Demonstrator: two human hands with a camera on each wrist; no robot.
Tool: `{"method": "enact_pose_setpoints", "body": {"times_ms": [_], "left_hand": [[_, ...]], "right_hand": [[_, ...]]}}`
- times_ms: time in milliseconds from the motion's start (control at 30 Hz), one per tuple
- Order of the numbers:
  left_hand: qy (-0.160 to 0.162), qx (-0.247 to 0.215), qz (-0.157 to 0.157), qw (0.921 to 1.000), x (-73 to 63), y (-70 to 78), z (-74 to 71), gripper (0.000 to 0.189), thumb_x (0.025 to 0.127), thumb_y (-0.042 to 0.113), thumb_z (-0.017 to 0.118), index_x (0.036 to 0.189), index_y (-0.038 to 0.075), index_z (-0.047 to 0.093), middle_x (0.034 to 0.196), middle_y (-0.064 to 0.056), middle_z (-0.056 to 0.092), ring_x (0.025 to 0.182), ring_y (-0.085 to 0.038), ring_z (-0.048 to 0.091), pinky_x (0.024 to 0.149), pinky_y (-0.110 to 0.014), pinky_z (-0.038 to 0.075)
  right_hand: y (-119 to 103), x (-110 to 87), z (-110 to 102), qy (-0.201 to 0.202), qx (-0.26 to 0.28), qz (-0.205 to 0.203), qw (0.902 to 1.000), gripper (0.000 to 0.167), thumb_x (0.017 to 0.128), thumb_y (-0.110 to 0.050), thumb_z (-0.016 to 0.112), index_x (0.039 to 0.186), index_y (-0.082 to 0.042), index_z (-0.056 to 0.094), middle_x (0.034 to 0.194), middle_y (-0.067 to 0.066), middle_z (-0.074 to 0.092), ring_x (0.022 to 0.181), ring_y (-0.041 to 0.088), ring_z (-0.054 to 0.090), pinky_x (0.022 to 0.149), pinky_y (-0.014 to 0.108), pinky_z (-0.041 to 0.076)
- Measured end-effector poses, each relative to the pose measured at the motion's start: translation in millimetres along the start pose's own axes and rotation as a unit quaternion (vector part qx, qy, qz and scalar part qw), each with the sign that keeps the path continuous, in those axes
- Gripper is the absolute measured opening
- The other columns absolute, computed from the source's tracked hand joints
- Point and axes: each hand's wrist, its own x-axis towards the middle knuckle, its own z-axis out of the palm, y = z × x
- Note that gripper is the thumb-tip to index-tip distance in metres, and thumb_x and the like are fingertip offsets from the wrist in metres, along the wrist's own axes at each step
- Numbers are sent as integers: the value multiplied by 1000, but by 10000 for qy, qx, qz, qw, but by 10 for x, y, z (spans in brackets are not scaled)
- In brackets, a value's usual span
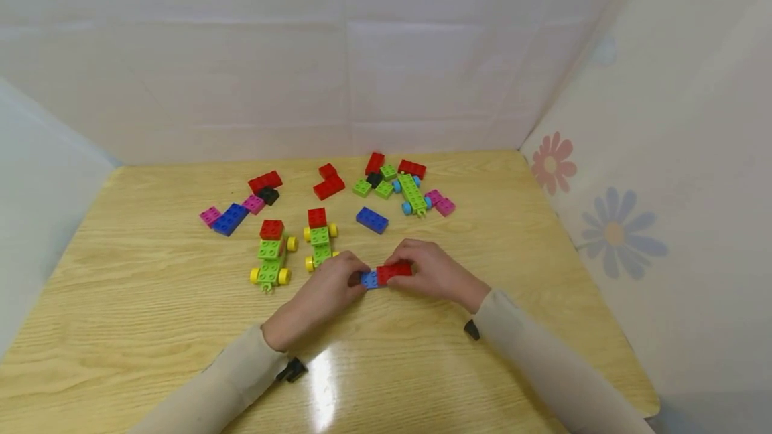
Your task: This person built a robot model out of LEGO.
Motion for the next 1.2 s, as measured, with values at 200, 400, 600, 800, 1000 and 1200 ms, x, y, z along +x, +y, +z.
{"method": "enact_pose_setpoints", "body": {"times_ms": [200, 400, 600, 800, 1000, 1200], "left_hand": [[55, -46, 13, 10000, 16, -32, 35, 21, 101, 8, 79, 121, 2, 83, 112, -9, 75, 93, -18, 64, 86, -38, 60], [117, 13, -13, 9999, 87, -200, 179, 22, 100, 14, 82, 121, 9, 84, 111, -3, 75, 92, -13, 63, 84, -32, 59], [34, -91, -61, 9999, 23, -49, 44, 21, 100, 10, 81, 120, 3, 84, 109, -8, 74, 91, -17, 63, 84, -35, 59], [-31, -100, -207, 9997, -74, 189, -147, 20, 101, 3, 79, 120, -2, 82, 111, -12, 74, 93, -21, 63, 89, -42, 61], [-51, -38, -311, 9995, -74, 197, -142, 20, 102, 6, 79, 121, 1, 83, 112, -11, 75, 93, -20, 62, 90, -41, 60], [-44, -187, -162, 9997, -64, 143, -115, 22, 102, 7, 79, 122, 0, 83, 109, -11, 73, 91, -20, 61, 86, -38, 58]], "right_hand": [[-9, 17, -13, -7, -136, 19, 9999, 27, 101, -34, 86, 126, -21, 83, 124, -5, 79, 108, 11, 70, 96, 35, 61], [-17, 17, -11, -17, -233, 16, 9997, 28, 101, -33, 86, 126, -20, 83, 124, -5, 78, 109, 11, 69, 96, 36, 61], [-51, 25, -34, -96, -302, 71, 9995, 27, 101, -31, 86, 125, -20, 83, 124, -5, 78, 109, 12, 69, 99, 37, 62], [-35, 68, -48, -192, -438, -58, 9988, 26, 100, -32, 86, 123, -20, 84, 121, -5, 79, 105, 10, 68, 95, 33, 60], [-41, 90, -52, -270, -454, -6, 9986, 26, 101, -31, 86, 124, -19, 84, 122, -4, 79, 104, 10, 67, 95, 32, 59], [-72, 115, -55, -310, -511, 112, 9982, 24, 98, -28, 89, 120, -18, 85, 118, -5, 79, 99, 11, 66, 91, 30, 58]]}}
